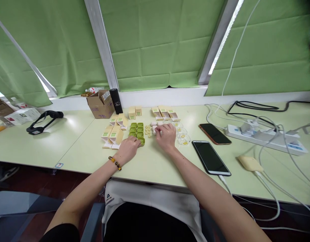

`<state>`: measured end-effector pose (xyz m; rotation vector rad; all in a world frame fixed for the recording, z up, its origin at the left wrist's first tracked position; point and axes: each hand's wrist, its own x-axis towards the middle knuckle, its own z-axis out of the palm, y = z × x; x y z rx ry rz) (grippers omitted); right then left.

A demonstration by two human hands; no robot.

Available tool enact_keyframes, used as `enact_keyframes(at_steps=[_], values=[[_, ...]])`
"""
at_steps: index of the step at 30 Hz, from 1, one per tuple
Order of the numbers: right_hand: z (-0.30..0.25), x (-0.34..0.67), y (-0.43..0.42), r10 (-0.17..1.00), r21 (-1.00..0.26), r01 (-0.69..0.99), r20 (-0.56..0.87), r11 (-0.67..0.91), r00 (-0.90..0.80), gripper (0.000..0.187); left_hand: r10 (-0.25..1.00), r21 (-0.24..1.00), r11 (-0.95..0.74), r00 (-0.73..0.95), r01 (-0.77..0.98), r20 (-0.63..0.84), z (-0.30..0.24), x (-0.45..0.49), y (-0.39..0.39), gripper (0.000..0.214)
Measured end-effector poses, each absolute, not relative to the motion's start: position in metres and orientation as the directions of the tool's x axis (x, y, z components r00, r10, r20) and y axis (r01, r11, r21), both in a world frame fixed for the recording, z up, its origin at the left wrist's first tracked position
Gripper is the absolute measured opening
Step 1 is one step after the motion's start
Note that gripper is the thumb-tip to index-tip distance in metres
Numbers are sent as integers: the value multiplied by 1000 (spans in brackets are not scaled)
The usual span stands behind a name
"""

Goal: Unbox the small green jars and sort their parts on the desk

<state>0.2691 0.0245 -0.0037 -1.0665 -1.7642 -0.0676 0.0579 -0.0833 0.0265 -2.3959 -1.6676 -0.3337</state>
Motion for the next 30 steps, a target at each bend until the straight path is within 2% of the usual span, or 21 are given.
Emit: enact_keyframes(at_steps=[7,14,20,30], values=[[-4,269,23,607,-394,677,789,621,-98,13,912,-59,-305,309,951,270,17,57,-77,27],[-5,268,22,606,-368,689,785,624,-130,14,917,-26,-292,288,956,276,16,58,-77,26],[-3,267,20,618,-355,700,770,619,-156,14,919,-60,-278,284,959,274,13,57,-74,27],[-1,266,17,599,-359,670,785,650,-160,15,912,18,-260,239,966,334,29,56,-85,15]])
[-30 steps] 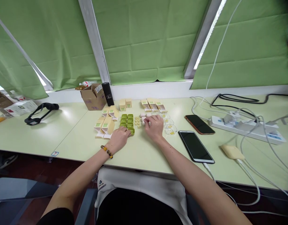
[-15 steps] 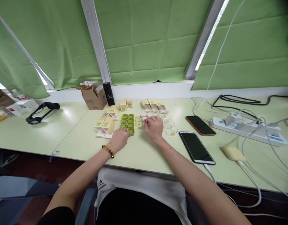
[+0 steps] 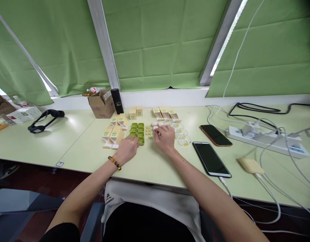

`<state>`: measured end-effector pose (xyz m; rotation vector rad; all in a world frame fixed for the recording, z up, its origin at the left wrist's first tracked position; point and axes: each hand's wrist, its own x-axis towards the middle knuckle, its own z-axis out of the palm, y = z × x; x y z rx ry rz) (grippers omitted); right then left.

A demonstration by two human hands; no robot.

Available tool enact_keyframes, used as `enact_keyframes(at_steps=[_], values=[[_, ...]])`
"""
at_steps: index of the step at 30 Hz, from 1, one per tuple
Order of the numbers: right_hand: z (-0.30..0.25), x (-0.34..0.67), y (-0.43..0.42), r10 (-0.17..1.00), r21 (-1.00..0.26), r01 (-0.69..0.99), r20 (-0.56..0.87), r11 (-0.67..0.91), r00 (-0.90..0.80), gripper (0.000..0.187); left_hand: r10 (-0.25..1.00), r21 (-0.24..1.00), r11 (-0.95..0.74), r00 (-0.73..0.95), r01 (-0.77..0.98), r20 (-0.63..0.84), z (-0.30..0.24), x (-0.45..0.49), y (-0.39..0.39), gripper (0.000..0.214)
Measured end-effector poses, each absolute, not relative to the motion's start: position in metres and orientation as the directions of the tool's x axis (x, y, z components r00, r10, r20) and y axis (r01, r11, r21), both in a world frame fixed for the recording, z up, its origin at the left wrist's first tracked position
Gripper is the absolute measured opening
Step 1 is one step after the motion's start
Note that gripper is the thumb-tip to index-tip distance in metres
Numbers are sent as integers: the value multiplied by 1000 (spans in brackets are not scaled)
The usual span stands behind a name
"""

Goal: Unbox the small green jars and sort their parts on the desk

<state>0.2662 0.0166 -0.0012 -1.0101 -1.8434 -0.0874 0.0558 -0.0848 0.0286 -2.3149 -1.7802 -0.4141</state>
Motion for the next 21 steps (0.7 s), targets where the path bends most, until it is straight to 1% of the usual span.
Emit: enact_keyframes(at_steps=[5,10,15,21], values=[[0,264,12,573,-335,655,799,677,-184,15,920,11,-240,224,971,322,32,55,-82,15],[-1,263,11,561,-313,656,802,687,-205,15,928,-7,-252,244,968,283,28,60,-77,23],[-2,263,12,538,-300,647,818,701,-204,15,936,-23,-239,237,971,261,27,63,-74,25],[-2,262,12,524,-300,629,827,717,-204,16,924,6,-250,237,968,301,27,58,-75,21]])
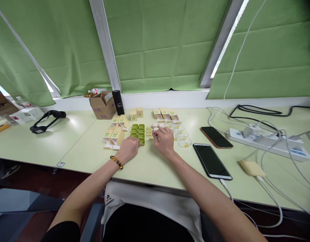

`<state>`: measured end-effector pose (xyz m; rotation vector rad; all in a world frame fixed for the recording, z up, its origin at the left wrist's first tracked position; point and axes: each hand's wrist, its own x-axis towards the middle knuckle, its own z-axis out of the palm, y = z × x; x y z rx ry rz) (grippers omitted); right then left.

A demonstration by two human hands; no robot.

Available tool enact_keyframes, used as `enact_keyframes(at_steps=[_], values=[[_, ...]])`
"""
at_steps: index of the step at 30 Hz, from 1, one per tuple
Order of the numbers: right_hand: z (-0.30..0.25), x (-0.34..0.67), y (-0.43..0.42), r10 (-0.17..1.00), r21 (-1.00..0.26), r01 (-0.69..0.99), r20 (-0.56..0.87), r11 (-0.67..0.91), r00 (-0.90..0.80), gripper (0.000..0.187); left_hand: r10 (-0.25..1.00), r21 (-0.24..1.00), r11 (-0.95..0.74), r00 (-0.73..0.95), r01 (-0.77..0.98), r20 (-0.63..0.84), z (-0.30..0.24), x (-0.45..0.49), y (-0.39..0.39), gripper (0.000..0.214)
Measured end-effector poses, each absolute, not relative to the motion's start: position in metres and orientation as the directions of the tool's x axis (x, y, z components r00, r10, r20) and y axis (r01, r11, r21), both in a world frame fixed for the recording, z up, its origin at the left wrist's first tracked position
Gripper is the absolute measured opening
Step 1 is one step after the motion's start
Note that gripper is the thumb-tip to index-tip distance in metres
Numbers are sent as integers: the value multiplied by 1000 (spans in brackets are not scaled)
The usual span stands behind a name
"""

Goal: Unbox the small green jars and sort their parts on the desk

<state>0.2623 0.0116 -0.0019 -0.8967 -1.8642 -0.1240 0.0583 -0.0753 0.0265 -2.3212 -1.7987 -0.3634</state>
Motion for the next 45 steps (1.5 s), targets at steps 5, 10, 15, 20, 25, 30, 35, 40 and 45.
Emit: enact_keyframes(at_steps=[5,10,15,20,25,30,35,40,45], values=[[1,260,6,508,-300,598,835,743,-212,16,888,21,-257,228,966,399,45,47,-60,25],[2,255,-9,479,-293,504,829,812,-290,17,846,21,-226,186,974,500,80,34,-5,25],[-2,251,-26,355,-187,344,771,920,-528,19,899,-44,-113,121,993,421,89,26,68,41],[0,249,-37,299,-124,287,633,950,-715,25,951,-97,-37,65,995,301,78,24,126,61],[1,247,-38,327,-162,286,538,945,-777,24,976,-121,37,-10,992,217,70,29,158,76],[2,247,-39,318,-170,270,556,948,-768,23,993,-152,32,-15,988,113,67,35,171,68],[3,247,-38,313,-166,268,589,949,-745,25,987,-79,-74,84,994,133,67,34,173,51],[2,246,-36,301,-151,266,617,952,-727,26,979,-41,-118,123,992,163,64,42,166,48],[1,247,-35,297,-140,271,632,952,-716,25,971,-21,-108,109,994,214,58,52,161,53]])
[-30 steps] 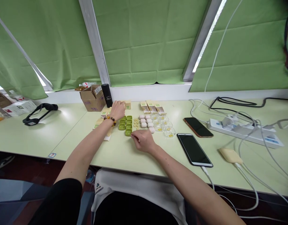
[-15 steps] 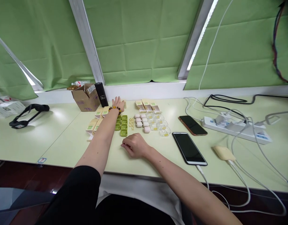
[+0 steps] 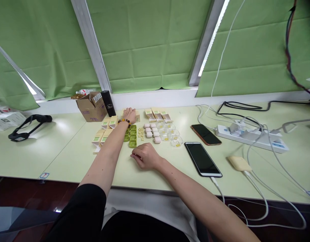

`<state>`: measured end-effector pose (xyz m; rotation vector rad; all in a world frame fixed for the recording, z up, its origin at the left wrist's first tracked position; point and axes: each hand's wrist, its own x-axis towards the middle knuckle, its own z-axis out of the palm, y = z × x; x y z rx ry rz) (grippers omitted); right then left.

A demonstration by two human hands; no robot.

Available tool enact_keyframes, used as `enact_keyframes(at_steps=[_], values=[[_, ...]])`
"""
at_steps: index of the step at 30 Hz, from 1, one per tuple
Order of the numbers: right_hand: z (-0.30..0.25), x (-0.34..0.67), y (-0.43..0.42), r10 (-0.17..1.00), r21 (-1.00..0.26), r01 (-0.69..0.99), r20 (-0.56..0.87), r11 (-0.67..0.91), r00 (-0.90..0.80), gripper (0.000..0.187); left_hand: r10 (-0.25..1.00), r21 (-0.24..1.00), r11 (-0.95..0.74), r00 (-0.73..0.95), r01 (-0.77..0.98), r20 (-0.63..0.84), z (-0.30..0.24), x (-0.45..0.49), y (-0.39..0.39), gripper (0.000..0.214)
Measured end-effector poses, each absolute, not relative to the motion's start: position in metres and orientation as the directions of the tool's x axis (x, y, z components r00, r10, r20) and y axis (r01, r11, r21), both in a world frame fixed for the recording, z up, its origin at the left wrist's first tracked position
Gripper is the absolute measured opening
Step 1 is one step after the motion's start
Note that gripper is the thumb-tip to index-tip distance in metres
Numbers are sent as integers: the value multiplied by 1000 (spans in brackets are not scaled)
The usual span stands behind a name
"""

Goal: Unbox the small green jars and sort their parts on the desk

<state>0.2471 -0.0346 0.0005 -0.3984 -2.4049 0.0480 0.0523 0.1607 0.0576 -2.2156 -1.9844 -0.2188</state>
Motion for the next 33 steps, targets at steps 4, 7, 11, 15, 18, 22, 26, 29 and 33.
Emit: enact_keyframes(at_steps=[4,7,11,15,18,22,26,29,33], values=[[1,250,-31,324,-166,290,661,943,-676,23,970,63,-84,67,994,232,59,53,159,50],[2,253,-26,374,-246,290,727,925,-576,16,967,136,-98,63,986,246,66,52,157,55],[8,256,-18,568,-514,245,769,822,-292,14,945,407,-229,103,884,309,79,53,144,51],[14,258,-10,782,-782,27,621,623,-48,20,895,744,-443,198,500,400,93,53,104,60],[17,260,-4,867,-850,-186,497,492,24,33,865,807,-498,248,316,437,100,54,55,71],[22,260,-3,918,-865,-430,357,257,-170,46,862,847,-488,270,209,429,97,57,-6,74],[28,259,-9,820,-863,-502,327,56,-470,56,858,851,-495,256,177,446,76,64,-33,70],[28,258,-12,806,-855,-518,303,-5,-508,54,837,800,-548,172,245,520,57,69,-35,62],[21,257,-6,901,-856,-515,264,55,-344,55,712,649,-585,-76,486,698,40,76,-39,46]])
